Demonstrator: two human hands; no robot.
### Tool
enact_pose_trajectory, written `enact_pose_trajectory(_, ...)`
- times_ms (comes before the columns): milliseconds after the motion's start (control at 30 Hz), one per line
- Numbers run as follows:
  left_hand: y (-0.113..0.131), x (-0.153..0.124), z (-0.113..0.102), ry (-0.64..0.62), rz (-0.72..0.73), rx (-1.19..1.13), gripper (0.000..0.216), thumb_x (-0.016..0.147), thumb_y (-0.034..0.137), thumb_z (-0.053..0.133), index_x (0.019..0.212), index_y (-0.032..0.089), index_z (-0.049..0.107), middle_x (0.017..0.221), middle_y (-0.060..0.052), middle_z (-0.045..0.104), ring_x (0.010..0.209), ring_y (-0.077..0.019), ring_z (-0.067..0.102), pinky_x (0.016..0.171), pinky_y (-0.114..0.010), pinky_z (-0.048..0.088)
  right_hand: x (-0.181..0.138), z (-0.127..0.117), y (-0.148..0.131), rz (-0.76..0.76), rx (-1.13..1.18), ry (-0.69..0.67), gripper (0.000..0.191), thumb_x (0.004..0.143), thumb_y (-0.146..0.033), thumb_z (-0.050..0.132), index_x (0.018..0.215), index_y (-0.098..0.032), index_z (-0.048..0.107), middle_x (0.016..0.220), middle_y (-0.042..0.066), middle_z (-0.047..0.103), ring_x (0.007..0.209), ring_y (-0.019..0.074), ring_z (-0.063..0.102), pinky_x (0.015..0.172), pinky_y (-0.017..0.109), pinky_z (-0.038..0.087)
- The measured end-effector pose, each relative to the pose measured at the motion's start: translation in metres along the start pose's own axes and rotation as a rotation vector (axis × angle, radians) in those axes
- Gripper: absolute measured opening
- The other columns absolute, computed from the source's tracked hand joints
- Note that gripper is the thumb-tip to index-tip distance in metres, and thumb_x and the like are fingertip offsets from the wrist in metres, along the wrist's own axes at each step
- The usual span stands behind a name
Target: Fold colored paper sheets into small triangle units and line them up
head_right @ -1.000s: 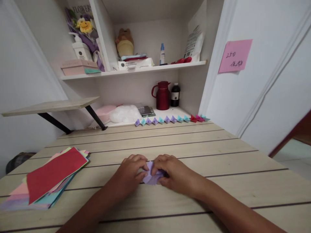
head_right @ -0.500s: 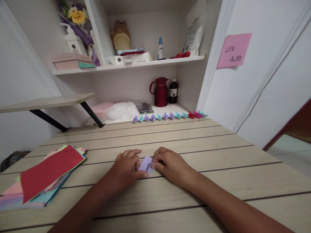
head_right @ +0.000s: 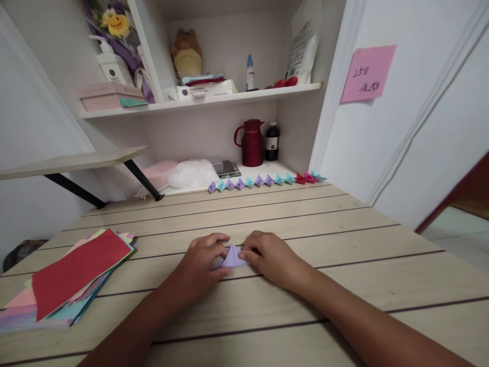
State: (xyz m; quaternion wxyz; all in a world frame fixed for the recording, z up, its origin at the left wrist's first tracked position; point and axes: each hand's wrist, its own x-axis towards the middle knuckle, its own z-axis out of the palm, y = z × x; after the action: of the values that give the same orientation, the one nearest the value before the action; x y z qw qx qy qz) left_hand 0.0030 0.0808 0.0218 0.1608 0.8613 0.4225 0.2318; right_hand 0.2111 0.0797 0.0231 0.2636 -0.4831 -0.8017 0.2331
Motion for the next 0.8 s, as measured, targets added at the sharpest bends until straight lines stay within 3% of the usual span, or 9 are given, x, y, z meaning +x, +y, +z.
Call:
enact_pose_trajectory(67, -0.001, 0.001, -0.001, 0.025, -0.06, -0.057, 0.004, 0.077, 0.021, 0.064, 0.075, 0.023, 0.067, 0.118, -0.006, 0.063, 0.114, -0.0242, 0.054, 0.101, -0.043, 0.033, -0.001, -0.003, -0.001, -0.023, 0.028, -0.033, 0.021, 0.088, -0.03, 0.056, 0.073, -0.018, 0.065, 0.083, 0.004, 0.064, 0.075, 0.0165, 0.059, 0.071, 0.029, 0.046)
enact_pose_trajectory(133, -0.001, 0.003, -0.002, 0.04, -0.118, -0.114, 0.012, 0.079, 0.021, 0.061, 0.068, 0.022, 0.067, 0.115, -0.005, 0.065, 0.112, -0.0237, 0.056, 0.099, -0.043, 0.035, -0.003, -0.005, -0.003, -0.077, 0.057, -0.069, 0.018, 0.087, -0.031, 0.058, 0.077, -0.019, 0.066, 0.089, 0.004, 0.064, 0.079, 0.0168, 0.06, 0.072, 0.029, 0.047)
enact_pose_trajectory(300, -0.002, 0.006, 0.0, 0.079, -0.21, -0.168, 0.01, 0.073, 0.021, 0.066, 0.063, 0.022, 0.065, 0.115, -0.006, 0.065, 0.112, -0.0255, 0.055, 0.097, -0.044, 0.036, -0.003, -0.002, -0.002, -0.092, 0.015, -0.024, 0.007, 0.081, -0.025, 0.065, 0.08, -0.019, 0.067, 0.101, 0.006, 0.062, 0.087, 0.0179, 0.059, 0.076, 0.03, 0.047)
enact_pose_trajectory(467, -0.002, 0.003, 0.004, 0.09, -0.204, -0.107, 0.012, 0.076, 0.023, 0.064, 0.064, 0.021, 0.061, 0.112, -0.007, 0.066, 0.116, -0.0265, 0.053, 0.098, -0.045, 0.034, 0.003, 0.006, 0.006, -0.078, -0.043, 0.044, 0.018, 0.084, -0.023, 0.06, 0.067, -0.019, 0.059, 0.093, 0.005, 0.063, 0.09, 0.0187, 0.058, 0.079, 0.033, 0.046)
enact_pose_trajectory(800, 0.001, 0.001, 0.006, 0.026, -0.181, 0.035, 0.021, 0.077, 0.024, 0.062, 0.06, 0.02, 0.052, 0.117, -0.009, 0.062, 0.123, -0.0262, 0.046, 0.1, -0.046, 0.032, 0.004, 0.015, -0.002, -0.059, -0.355, 0.101, 0.014, 0.086, -0.025, 0.055, 0.076, -0.019, 0.061, 0.085, 0.005, 0.06, 0.083, 0.0195, 0.057, 0.07, 0.03, 0.044)
